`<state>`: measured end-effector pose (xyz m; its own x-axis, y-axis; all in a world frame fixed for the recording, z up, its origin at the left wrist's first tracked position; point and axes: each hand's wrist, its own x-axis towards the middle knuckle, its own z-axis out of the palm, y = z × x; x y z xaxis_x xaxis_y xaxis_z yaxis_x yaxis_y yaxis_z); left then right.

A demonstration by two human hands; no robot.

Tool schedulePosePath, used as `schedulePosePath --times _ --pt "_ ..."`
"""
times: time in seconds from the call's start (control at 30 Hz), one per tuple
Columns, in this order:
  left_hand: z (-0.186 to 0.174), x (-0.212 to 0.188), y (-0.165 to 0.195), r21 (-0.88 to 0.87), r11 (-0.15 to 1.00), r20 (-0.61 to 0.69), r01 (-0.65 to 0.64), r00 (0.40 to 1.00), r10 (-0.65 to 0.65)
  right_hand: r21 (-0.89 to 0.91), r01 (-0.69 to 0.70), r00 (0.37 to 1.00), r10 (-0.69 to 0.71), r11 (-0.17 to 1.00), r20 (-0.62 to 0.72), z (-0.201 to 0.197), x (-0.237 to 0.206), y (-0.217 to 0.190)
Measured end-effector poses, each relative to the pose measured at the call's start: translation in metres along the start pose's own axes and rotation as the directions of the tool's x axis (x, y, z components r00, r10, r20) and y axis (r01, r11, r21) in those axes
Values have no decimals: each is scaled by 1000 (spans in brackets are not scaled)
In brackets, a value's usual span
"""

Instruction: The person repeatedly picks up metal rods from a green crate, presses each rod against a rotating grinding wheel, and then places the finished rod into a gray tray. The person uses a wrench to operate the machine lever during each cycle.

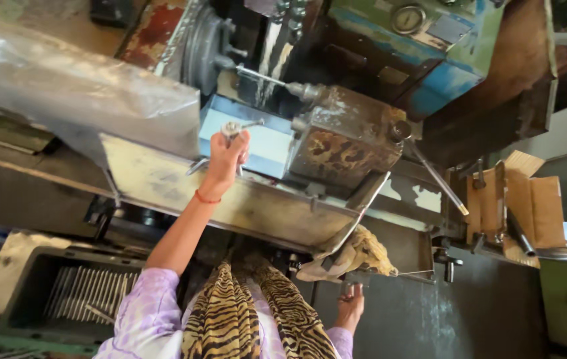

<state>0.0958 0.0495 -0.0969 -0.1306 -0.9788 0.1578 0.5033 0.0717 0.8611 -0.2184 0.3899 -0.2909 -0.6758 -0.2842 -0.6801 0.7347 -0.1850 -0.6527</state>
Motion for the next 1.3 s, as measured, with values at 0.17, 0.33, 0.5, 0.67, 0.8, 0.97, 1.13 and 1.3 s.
schedulePosePath --times 0.17,0.33,0.5,0.67,0.8,0.97,1.13,1.3 --pt "-70 -62 -15 371 921 -123 119 989 -79 40 593 793 -592 804 141 81 17 -54" --pt "-122 -111 -37 464 883 -290 73 954 74 -414 850 215 -503 -325 837 215 -9 -45" --pt "-139 -125 -33 -348 929 -546 -129 833 -89 -385 757 322 -213 -527 923 315 -57 -40" --pt "-140 -137 -14 -410 898 -522 -158 848 -89 -367 930 367 -104 22 924 316 -93 -17" --pt "-130 -146 -4 -434 874 -573 -216 815 -83 -326 908 288 173 263 942 278 -160 88" --pt "-128 -172 1 -428 881 -566 -199 820 -90 -160 899 66 237 407 969 229 -240 176" --pt "-143 -205 4 -376 912 -278 -162 959 56 -149 930 72 230 335 970 215 -270 184" --pt "-147 -209 13 -417 899 -292 -135 956 8 -224 906 138 249 360 959 205 -272 190"
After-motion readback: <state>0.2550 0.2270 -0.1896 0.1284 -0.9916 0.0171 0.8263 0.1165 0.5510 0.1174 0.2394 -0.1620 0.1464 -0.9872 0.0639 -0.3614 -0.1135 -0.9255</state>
